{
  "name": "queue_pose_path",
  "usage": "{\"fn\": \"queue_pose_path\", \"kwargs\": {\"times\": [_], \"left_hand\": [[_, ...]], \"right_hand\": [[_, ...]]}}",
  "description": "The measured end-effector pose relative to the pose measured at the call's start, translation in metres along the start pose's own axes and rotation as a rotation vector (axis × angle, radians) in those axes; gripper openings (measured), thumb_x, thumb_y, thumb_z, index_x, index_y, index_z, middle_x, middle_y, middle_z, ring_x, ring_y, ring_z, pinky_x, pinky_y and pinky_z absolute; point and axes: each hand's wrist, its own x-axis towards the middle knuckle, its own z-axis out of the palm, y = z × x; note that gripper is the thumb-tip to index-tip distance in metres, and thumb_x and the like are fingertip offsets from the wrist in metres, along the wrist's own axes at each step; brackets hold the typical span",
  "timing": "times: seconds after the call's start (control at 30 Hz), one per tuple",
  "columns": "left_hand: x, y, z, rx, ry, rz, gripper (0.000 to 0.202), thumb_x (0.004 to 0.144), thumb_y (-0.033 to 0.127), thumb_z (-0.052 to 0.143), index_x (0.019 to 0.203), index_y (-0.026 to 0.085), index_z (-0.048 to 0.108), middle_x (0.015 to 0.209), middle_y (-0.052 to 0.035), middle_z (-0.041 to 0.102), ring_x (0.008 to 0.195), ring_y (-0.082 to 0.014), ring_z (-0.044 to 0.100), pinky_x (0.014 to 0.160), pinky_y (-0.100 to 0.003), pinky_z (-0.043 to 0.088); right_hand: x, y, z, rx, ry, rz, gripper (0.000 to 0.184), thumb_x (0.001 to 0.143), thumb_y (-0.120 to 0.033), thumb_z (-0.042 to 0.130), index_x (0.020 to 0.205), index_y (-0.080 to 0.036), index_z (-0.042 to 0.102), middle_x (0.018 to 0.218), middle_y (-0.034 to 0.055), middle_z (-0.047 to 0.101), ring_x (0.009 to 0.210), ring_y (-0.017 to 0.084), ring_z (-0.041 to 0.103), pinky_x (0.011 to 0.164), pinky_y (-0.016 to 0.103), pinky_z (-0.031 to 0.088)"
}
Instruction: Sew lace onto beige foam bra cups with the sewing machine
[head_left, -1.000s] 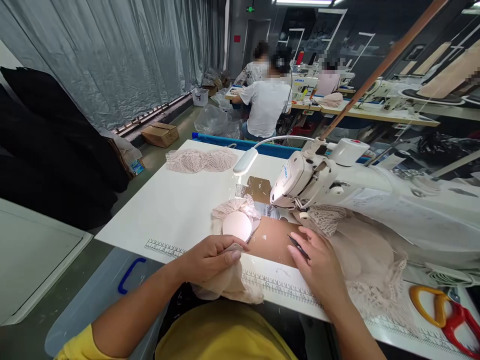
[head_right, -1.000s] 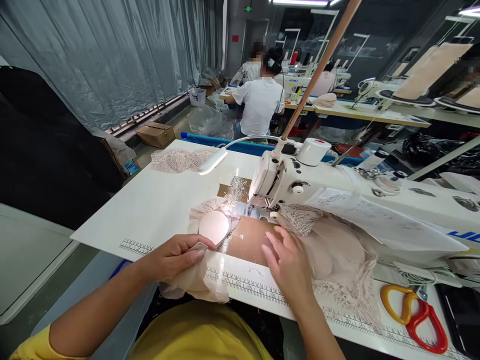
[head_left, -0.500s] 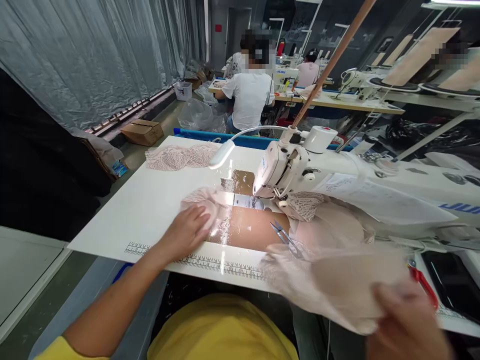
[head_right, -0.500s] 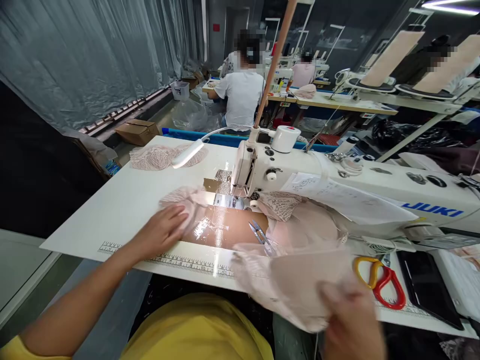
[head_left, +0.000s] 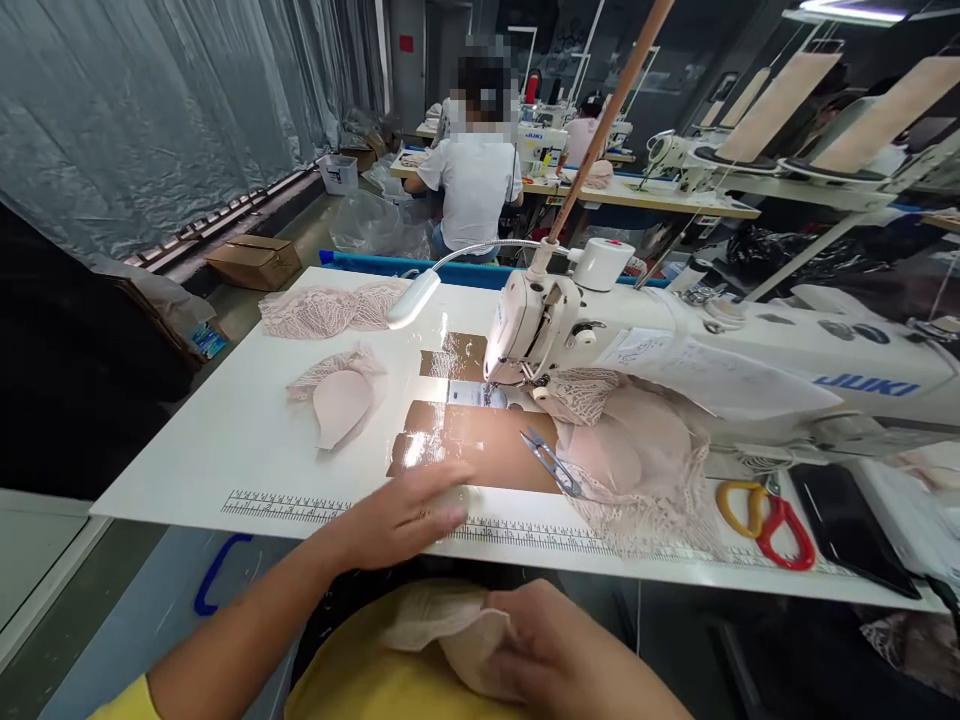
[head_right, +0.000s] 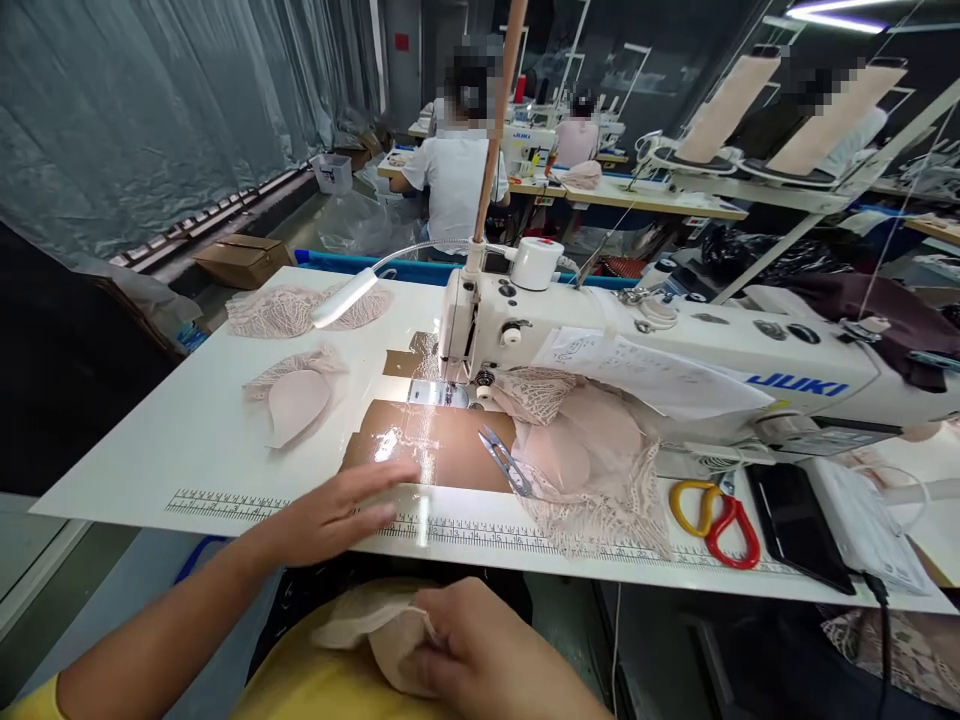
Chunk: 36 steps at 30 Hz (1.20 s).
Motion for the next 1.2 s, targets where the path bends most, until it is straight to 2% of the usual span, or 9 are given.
{"fn": "queue_pose_path", "kwargs": {"times": [0.1,0.27,0.43,0.5,0.6,0.77,0.87,1.0,1.2], "left_hand": [[-0.010,0.013,0.023,-0.358,-0.131,-0.033,0.060,0.077,0.038,0.068,0.131,0.021,0.048,0.122,-0.0079,0.059,0.105,-0.0235,0.058,0.088,-0.033,0.049],[-0.021,0.016,0.045,-0.289,0.120,-0.186,0.012,0.074,0.014,0.055,0.085,0.017,0.058,0.076,0.0011,0.058,0.069,-0.0132,0.051,0.061,-0.022,0.040],[-0.040,0.009,0.035,-0.356,0.170,-0.253,0.017,0.086,0.024,0.050,0.079,0.014,0.062,0.074,-0.0015,0.059,0.069,-0.0144,0.052,0.063,-0.023,0.039],[-0.049,0.011,0.032,-0.609,-0.013,-0.249,0.029,0.090,0.037,0.049,0.086,0.013,0.065,0.078,-0.0048,0.061,0.072,-0.0165,0.056,0.063,-0.024,0.042],[-0.059,0.020,0.031,-0.874,-0.266,-0.133,0.047,0.088,0.047,0.055,0.124,0.017,0.057,0.106,-0.0126,0.062,0.082,-0.0208,0.064,0.061,-0.024,0.047],[-0.048,0.024,0.027,-0.422,0.053,-0.055,0.078,0.077,0.038,0.071,0.145,0.030,0.034,0.139,-0.0137,0.044,0.106,-0.0246,0.056,0.081,-0.032,0.052],[-0.033,0.014,0.024,-0.332,0.079,-0.093,0.079,0.072,0.042,0.075,0.141,0.025,0.041,0.139,-0.0120,0.045,0.119,-0.0293,0.047,0.101,-0.042,0.042],[-0.025,0.002,0.023,-0.662,-0.174,-0.209,0.047,0.078,0.045,0.068,0.112,0.014,0.063,0.097,-0.0075,0.063,0.087,-0.0215,0.059,0.080,-0.032,0.049],[-0.026,0.006,0.027,-0.745,-0.124,-0.248,0.036,0.085,0.045,0.061,0.089,0.010,0.067,0.075,-0.0038,0.057,0.070,-0.0150,0.052,0.066,-0.025,0.042]], "right_hand": [[0.015,0.002,0.003,0.002,0.037,-0.027,0.011,0.085,-0.029,0.058,0.081,-0.018,0.060,0.074,-0.0013,0.059,0.067,0.014,0.051,0.059,0.023,0.039],[0.003,-0.014,-0.012,-0.276,0.506,-0.398,0.008,0.082,-0.018,0.058,0.077,-0.023,0.055,0.074,0.0015,0.060,0.068,0.017,0.056,0.058,0.027,0.041],[-0.007,-0.017,-0.020,-0.360,0.943,-0.520,0.011,0.079,-0.023,0.063,0.076,-0.026,0.054,0.073,0.0036,0.057,0.068,0.020,0.055,0.057,0.030,0.041],[-0.001,-0.012,-0.018,-0.341,0.819,-0.318,0.009,0.080,-0.025,0.062,0.075,-0.025,0.055,0.074,0.0033,0.058,0.068,0.019,0.055,0.058,0.029,0.041],[0.014,-0.003,-0.008,-0.098,0.277,-0.034,0.013,0.083,-0.032,0.061,0.075,-0.022,0.060,0.070,0.0011,0.059,0.066,0.017,0.052,0.058,0.027,0.042],[0.031,0.000,0.013,0.271,-0.110,0.008,0.025,0.080,-0.040,0.066,0.068,-0.018,0.065,0.069,-0.0001,0.058,0.070,0.017,0.050,0.066,0.028,0.044],[0.032,-0.001,0.015,0.335,-0.128,0.003,0.027,0.078,-0.040,0.069,0.066,-0.016,0.064,0.069,-0.0003,0.057,0.069,0.016,0.050,0.063,0.027,0.043],[0.028,0.007,0.010,0.477,0.097,0.051,0.028,0.070,-0.040,0.078,0.072,-0.017,0.061,0.070,-0.0015,0.057,0.065,0.013,0.051,0.058,0.024,0.042],[0.027,0.025,0.008,0.404,0.395,0.021,0.061,0.079,-0.041,0.070,0.133,-0.025,0.045,0.067,-0.0051,0.052,0.056,0.011,0.044,0.054,0.023,0.038]]}}
